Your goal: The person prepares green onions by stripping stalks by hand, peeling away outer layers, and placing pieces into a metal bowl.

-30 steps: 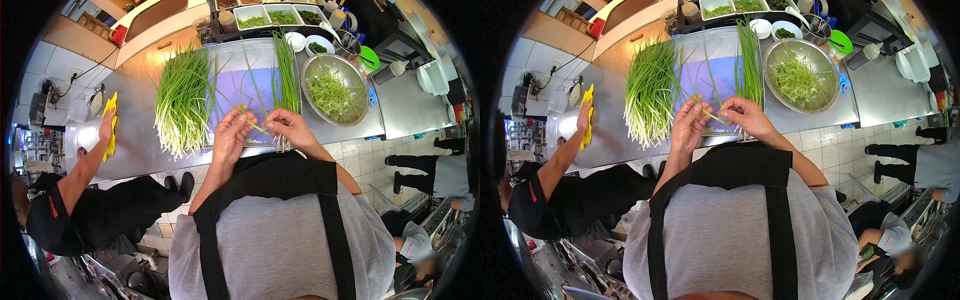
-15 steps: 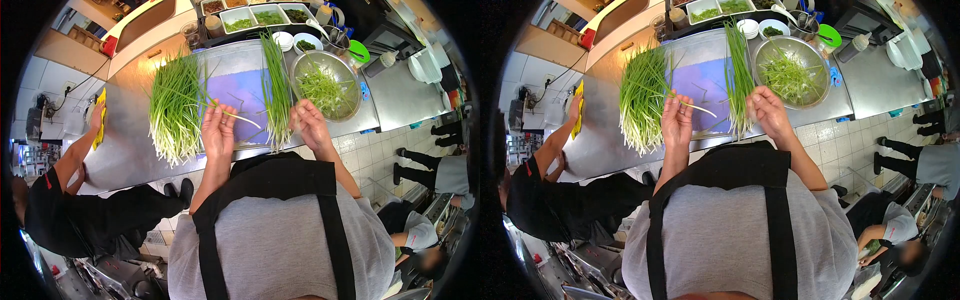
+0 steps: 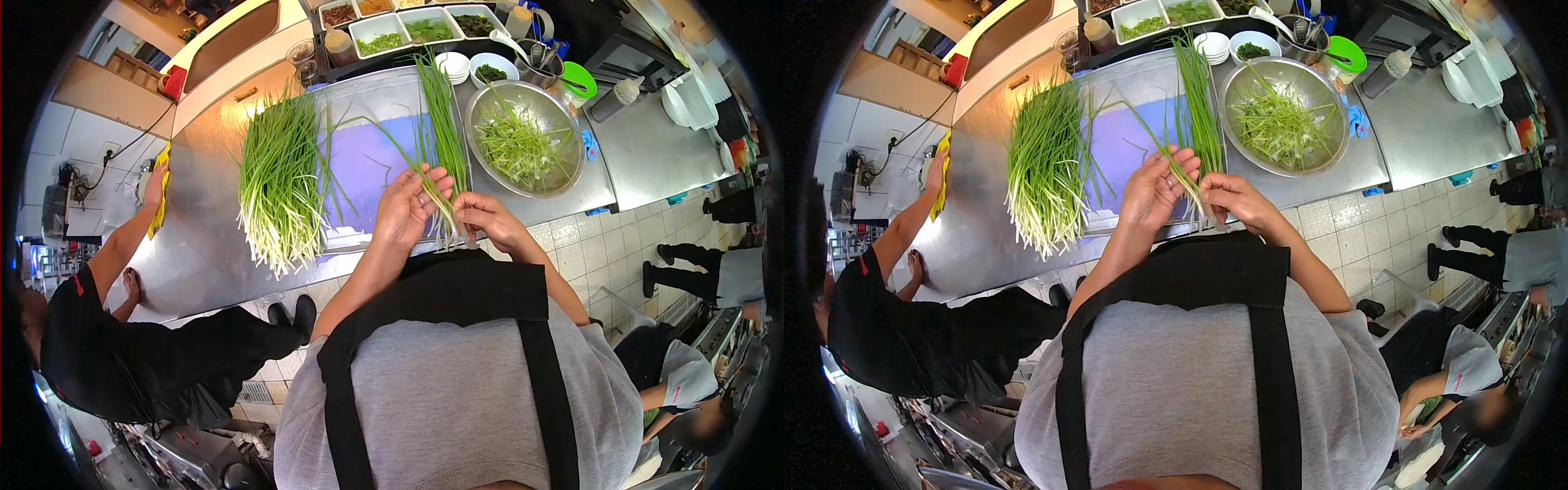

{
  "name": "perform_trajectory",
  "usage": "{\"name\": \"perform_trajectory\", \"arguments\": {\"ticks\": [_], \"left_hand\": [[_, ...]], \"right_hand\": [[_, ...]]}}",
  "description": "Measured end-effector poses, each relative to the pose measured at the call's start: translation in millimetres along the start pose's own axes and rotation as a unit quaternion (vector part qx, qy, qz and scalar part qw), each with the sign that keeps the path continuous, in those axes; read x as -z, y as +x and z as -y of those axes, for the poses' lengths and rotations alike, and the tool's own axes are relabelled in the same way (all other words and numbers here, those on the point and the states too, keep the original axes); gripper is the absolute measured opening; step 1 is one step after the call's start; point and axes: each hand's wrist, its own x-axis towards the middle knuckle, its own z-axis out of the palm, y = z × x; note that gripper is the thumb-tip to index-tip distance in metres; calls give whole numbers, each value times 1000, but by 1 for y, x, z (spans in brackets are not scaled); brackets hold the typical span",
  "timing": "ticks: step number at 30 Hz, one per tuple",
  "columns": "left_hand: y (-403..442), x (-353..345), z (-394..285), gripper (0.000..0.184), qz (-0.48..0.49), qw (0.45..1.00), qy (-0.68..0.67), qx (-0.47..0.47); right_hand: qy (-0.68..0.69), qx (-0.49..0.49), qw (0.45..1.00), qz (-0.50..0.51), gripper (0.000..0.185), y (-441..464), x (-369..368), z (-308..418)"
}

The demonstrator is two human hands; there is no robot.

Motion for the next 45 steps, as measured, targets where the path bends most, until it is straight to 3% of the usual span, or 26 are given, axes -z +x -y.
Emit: {"name": "perform_trajectory", "arguments": {"ticks": [15,21,24,26,28,31,32,35,38,41,44,45], "left_hand": [[-7,-12,2,21,37,995,-33,-81],[-15,-21,-6,21,45,991,-2,-129],[-21,-18,-15,21,46,991,41,-119],[-27,-17,-19,20,40,992,64,-102],[-33,-13,-21,19,46,992,84,-87],[-41,-6,-21,20,59,990,107,-64],[-44,-5,-22,20,55,990,115,-53],[-49,-2,-22,20,48,986,155,-36],[-55,-2,-22,20,25,973,229,-15],[-60,-6,-20,20,15,956,292,-4],[-62,-3,-18,20,20,949,315,0],[-62,-1,-18,19,21,948,318,1]], "right_hand": [[-5,25,999,-43,9,1,3,-8],[155,57,972,-164,9,3,2,-4],[26,123,968,-217,6,-8,18,29],[-115,180,935,-283,4,-10,31,47],[-285,229,851,-376,6,-8,49,58],[-610,176,691,-346,11,-9,78,62],[-634,209,659,-347,14,-9,81,60],[-566,227,708,-357,13,-9,63,75],[-469,354,724,-362,17,-6,35,79],[-540,429,680,-250,16,-5,9,87],[-620,467,605,-177,16,1,-7,90],[-633,459,603,-157,15,1,-6,89]]}}
